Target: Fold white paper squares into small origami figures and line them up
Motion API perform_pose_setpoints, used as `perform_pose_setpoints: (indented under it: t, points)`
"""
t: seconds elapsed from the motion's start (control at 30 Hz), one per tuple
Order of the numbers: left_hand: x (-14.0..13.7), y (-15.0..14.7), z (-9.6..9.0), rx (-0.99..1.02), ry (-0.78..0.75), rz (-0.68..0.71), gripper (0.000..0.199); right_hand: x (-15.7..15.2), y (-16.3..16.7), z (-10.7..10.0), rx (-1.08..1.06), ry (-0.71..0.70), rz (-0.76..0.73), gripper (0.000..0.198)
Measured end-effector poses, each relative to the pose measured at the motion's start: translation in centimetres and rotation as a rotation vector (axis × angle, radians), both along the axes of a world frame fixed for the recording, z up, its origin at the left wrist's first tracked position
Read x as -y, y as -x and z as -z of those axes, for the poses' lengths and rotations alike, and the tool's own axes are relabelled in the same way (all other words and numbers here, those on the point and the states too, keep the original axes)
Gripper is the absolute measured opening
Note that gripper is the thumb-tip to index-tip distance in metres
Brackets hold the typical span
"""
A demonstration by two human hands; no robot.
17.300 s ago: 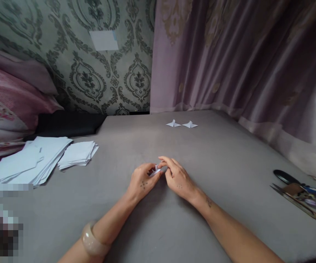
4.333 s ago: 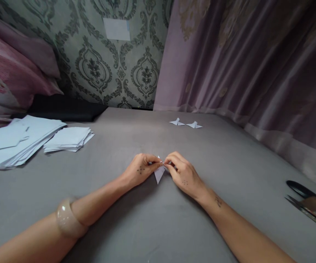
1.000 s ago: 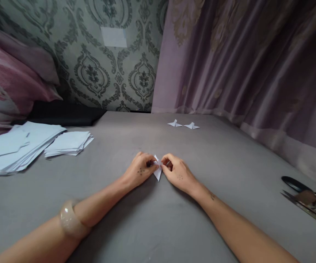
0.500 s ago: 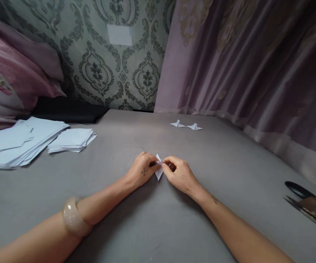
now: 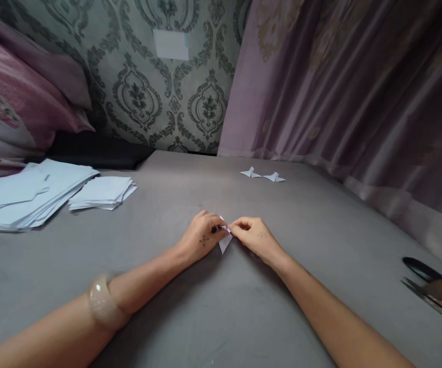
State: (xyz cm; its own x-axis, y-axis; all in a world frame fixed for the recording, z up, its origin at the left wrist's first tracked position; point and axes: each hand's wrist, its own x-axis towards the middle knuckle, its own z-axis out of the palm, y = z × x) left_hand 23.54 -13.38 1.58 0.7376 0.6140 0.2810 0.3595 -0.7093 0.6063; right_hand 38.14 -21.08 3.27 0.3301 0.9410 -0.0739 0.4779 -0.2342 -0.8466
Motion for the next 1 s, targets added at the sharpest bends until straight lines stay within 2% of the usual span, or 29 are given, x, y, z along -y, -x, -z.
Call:
perform_pose_setpoints:
  t: [0.17, 0.27, 0.43, 0.6, 0.87, 1.0]
  points:
    - [0.0, 0.0, 0.0, 0.016, 0.012, 0.004, 0.009, 0.2, -0.1, -0.9, -0.321, 0.176, 0.017, 0.015]
    - [-0.1, -0.1, 0.1, 0.025, 0.029, 0.019, 0.011, 0.1, -0.3, -1.1, -0.410, 0.253, 0.028, 0.017]
    - [-0.3, -0.1, 0.3, 0.036, 0.030, 0.049, 0.015, 0.0, -0.4, -0.9, -0.428, 0.266, 0.080, 0.015]
    - [-0.3, 0.0, 0.1, 0.040, 0.064, 0.084, 0.017, 0.1, -0.5, -0.8, -0.401, 0.288, 0.058, 0.016]
    - [0.0, 0.0, -0.5, 0.080, 0.189, 0.063, 0.017, 0.1, -1.3, -0.9, -0.360, 0.300, 0.014, 0.021]
    - [0.1, 0.0, -0.4, 0.069, 0.242, 0.016, 0.017, 0.2, -1.3, -0.4, -0.339, 0.239, -0.013, 0.017]
